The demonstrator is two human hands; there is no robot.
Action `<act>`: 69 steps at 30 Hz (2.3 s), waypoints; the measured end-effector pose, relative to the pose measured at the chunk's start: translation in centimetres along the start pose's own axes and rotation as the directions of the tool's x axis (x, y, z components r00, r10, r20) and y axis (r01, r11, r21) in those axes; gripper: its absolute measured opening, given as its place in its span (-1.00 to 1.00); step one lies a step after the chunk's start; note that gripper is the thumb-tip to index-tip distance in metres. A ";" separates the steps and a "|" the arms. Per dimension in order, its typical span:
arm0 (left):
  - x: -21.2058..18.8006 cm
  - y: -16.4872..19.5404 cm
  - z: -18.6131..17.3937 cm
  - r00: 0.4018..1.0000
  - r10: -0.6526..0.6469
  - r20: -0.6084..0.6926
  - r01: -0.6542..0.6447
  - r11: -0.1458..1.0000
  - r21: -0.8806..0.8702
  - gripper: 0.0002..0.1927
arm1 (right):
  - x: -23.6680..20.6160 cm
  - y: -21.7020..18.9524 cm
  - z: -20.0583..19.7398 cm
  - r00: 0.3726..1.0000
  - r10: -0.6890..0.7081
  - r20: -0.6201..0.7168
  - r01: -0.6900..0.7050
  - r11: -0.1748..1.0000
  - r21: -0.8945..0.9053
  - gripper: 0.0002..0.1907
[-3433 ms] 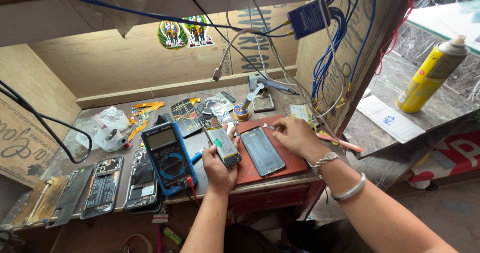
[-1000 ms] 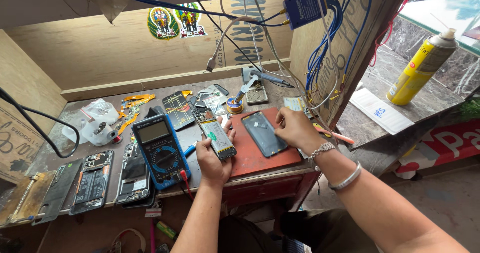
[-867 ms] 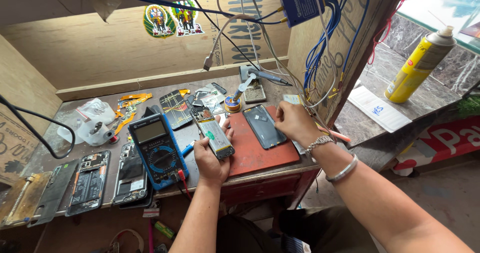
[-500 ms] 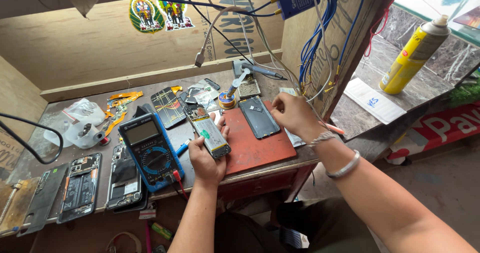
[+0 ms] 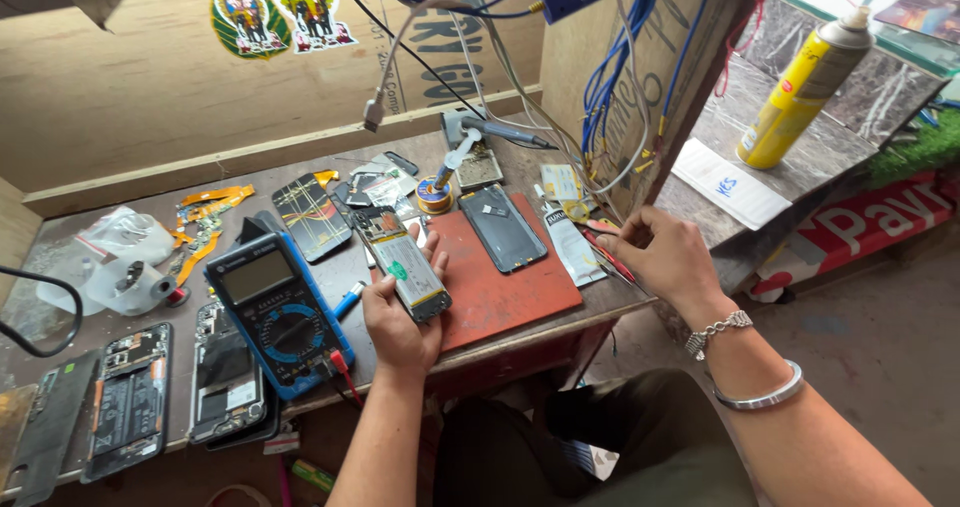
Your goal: The person works at a cluttered repair bench, first writing on a small paper slip, then handling a smartphone, opening its back cover and lifting out the battery. They use a red pry tool to work around the battery and press it back into the phone body while other disassembled phones and a multimeter sit on the bench.
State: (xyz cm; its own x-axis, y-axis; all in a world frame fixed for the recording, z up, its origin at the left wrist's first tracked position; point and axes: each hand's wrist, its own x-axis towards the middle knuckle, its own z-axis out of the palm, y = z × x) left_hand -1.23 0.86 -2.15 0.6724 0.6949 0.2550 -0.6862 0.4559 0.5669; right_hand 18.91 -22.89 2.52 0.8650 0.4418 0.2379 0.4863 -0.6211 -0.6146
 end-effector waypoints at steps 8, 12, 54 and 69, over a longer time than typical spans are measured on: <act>0.5 -0.8 -0.7 0.998 0.037 0.042 -0.038 0.999 0.031 -0.25 | -0.5 1.9 -0.7 0.983 -0.153 0.104 0.155 0.988 -0.008 -0.69; 0.3 -1.1 -0.8 0.993 0.018 0.118 -0.031 0.993 0.113 -0.29 | -0.1 2.4 0.2 0.965 -0.205 0.165 0.214 0.976 -0.037 -0.64; -5.7 2.2 -0.5 0.940 -0.020 -0.340 0.208 0.824 0.527 -0.71 | -1.2 -2.4 11.0 0.896 -0.443 0.036 0.171 0.419 0.892 -0.76; -7.1 4.9 -2.7 0.840 -0.289 -0.459 0.542 0.480 0.690 -0.56 | -1.6 -1.7 10.8 0.905 -0.425 0.030 0.163 0.410 0.897 -0.75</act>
State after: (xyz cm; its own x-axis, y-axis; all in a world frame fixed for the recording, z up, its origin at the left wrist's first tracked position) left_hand -10.10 -0.32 -3.35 0.6355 0.7076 -0.3090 0.2262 0.2121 0.9507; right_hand 15.35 -15.55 -4.91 0.5723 0.6831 0.4537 0.2292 0.3980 -0.8883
